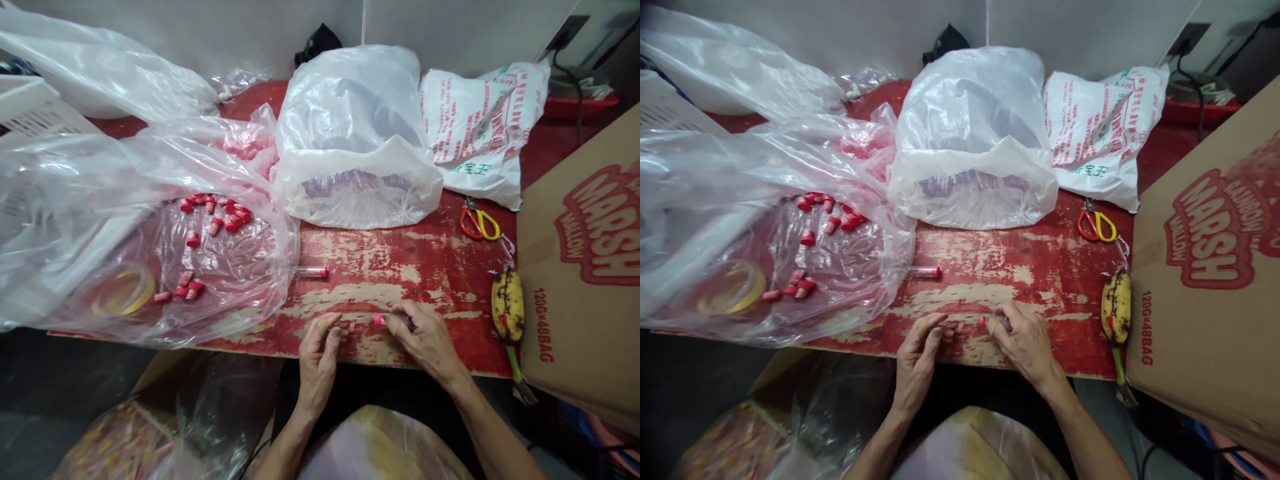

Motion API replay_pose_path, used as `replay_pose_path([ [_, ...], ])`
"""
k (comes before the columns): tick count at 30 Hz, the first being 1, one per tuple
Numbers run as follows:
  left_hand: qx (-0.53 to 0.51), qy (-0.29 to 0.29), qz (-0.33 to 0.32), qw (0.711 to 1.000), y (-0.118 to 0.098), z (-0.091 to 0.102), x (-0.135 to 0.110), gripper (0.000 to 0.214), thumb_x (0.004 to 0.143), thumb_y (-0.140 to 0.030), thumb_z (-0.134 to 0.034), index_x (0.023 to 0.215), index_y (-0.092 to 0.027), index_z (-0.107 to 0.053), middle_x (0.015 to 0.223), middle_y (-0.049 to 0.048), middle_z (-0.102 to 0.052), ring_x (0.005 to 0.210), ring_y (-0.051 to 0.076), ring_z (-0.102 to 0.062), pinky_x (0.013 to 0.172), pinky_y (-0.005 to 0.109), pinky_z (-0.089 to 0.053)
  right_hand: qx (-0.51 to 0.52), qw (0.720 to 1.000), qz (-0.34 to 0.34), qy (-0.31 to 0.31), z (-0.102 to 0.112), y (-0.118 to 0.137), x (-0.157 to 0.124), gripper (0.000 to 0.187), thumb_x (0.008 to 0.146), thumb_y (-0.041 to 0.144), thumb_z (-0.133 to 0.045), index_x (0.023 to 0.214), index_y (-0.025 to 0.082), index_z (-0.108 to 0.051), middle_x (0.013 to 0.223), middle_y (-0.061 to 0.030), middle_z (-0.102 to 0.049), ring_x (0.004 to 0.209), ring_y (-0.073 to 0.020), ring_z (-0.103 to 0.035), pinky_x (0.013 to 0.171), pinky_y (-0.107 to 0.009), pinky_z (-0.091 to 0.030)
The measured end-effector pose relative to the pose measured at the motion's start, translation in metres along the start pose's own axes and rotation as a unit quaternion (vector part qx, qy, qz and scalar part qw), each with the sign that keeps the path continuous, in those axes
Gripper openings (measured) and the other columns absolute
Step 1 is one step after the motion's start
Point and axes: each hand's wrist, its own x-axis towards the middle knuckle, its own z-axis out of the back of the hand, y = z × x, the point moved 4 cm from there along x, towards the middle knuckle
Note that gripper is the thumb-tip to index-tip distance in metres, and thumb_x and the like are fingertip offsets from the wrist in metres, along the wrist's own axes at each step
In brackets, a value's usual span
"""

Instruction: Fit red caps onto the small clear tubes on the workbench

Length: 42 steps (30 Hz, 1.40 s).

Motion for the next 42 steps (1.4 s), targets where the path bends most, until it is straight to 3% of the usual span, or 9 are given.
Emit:
replay_pose_path([
  [3, -0.01, -0.033, 0.016, 0.999, 0.002, 0.001, 0.0, 0.022, 0.089, -0.032, -0.053, 0.105, -0.02, -0.063, 0.096, 0.004, -0.061, 0.07, 0.013, -0.062, 0.07, 0.027, -0.052, -0.197, 0.979, 0.054, 0.008, -0.005, 0.001, 0.008, 0.02, 0.088, 0.031, -0.047, 0.076, 0.019, -0.055, 0.07, -0.0052, -0.062, 0.058, -0.0167, -0.056, 0.054, -0.028, -0.029],
  [6, -0.011, -0.037, 0.024, 0.999, 0.0, -0.002, 0.0, 0.021, 0.088, -0.033, -0.054, 0.102, -0.019, -0.063, 0.09, 0.0034, -0.062, 0.068, 0.013, -0.062, 0.068, 0.026, -0.051, -0.242, 0.968, 0.05, 0.042, -0.016, -0.004, 0.015, 0.014, 0.087, 0.026, -0.047, 0.078, 0.018, -0.055, 0.073, -0.0082, -0.063, 0.058, -0.0176, -0.057, 0.053, -0.029, -0.027],
  [12, -0.006, -0.043, 0.024, 0.999, 0.001, 0.001, -0.001, 0.022, 0.088, -0.034, -0.054, 0.102, -0.02, -0.064, 0.082, 0.0024, -0.064, 0.068, 0.014, -0.062, 0.069, 0.026, -0.05, 0.065, 0.993, -0.077, 0.066, -0.009, -0.027, 0.018, 0.026, 0.085, 0.043, -0.051, 0.073, 0.02, -0.054, 0.06, 0.0, -0.057, 0.052, -0.0132, -0.051, 0.05, -0.024, -0.032],
  [16, -0.016, -0.048, 0.036, 0.998, 0.006, 0.005, -0.002, 0.023, 0.088, -0.034, -0.054, 0.101, -0.019, -0.064, 0.076, 0.0013, -0.064, 0.068, 0.014, -0.061, 0.069, 0.026, -0.049, 0.352, 0.906, -0.221, 0.077, -0.016, -0.04, 0.008, 0.044, 0.076, 0.065, -0.053, 0.072, 0.021, -0.046, 0.041, 0.0099, -0.035, 0.033, -0.0073, -0.026, 0.035, -0.021, -0.022],
  [27, -0.008, -0.049, 0.036, 0.998, 0.003, 0.002, 0.002, 0.016, 0.078, -0.033, -0.065, 0.086, -0.019, -0.069, 0.082, 0.0024, -0.066, 0.075, 0.017, -0.062, 0.071, 0.027, -0.05, 0.41, 0.871, -0.246, 0.111, -0.029, -0.034, 0.007, 0.048, 0.072, 0.068, -0.055, 0.073, 0.022, -0.043, 0.045, 0.0118, -0.032, 0.032, -0.0044, -0.019, 0.032, -0.02, -0.025],
  [30, -0.009, -0.06, 0.022, 0.998, 0.002, 0.003, 0.003, 0.016, 0.077, -0.034, -0.066, 0.079, -0.018, -0.068, 0.081, 0.0026, -0.066, 0.075, 0.017, -0.062, 0.071, 0.028, -0.049, 0.331, 0.917, -0.199, 0.096, -0.022, -0.027, 0.007, 0.039, 0.076, 0.058, -0.056, 0.072, 0.02, -0.049, 0.049, 0.0076, -0.04, 0.037, -0.0073, -0.032, 0.038, -0.021, -0.025],
  [34, -0.003, -0.058, 0.03, 0.998, 0.002, 0.003, 0.002, 0.022, 0.081, -0.039, -0.062, 0.077, -0.018, -0.067, 0.076, 0.0023, -0.064, 0.07, 0.016, -0.06, 0.068, 0.026, -0.048, -0.01, 1.0, 0.007, 0.006, -0.004, 0.004, 0.011, 0.025, 0.086, 0.038, -0.05, 0.073, 0.019, -0.056, 0.06, -0.0001, -0.055, 0.053, -0.0128, -0.048, 0.053, -0.026, -0.03],
  [37, 0.009, -0.053, 0.044, 0.998, 0.001, 0.003, 0.001, 0.028, 0.085, -0.042, -0.056, 0.079, -0.017, -0.066, 0.07, 0.0013, -0.06, 0.065, 0.015, -0.057, 0.064, 0.025, -0.046, -0.195, 0.971, 0.125, -0.05, -0.005, 0.021, 0.013, 0.027, 0.091, 0.031, -0.042, 0.07, 0.018, -0.054, 0.062, -0.002, -0.057, 0.052, -0.013, -0.05, 0.053, -0.028, -0.026],
  [42, 0.024, -0.038, 0.058, 0.997, 0.001, 0.003, 0.0, 0.03, 0.089, -0.041, -0.051, 0.079, -0.017, -0.065, 0.069, 0.0012, -0.058, 0.065, 0.015, -0.055, 0.063, 0.025, -0.044, -0.283, 0.945, 0.154, -0.048, -0.021, 0.015, 0.023, 0.034, 0.095, 0.029, -0.034, 0.067, 0.019, -0.052, 0.06, -0.0023, -0.058, 0.046, -0.0127, -0.049, 0.047, -0.028, -0.021],
])
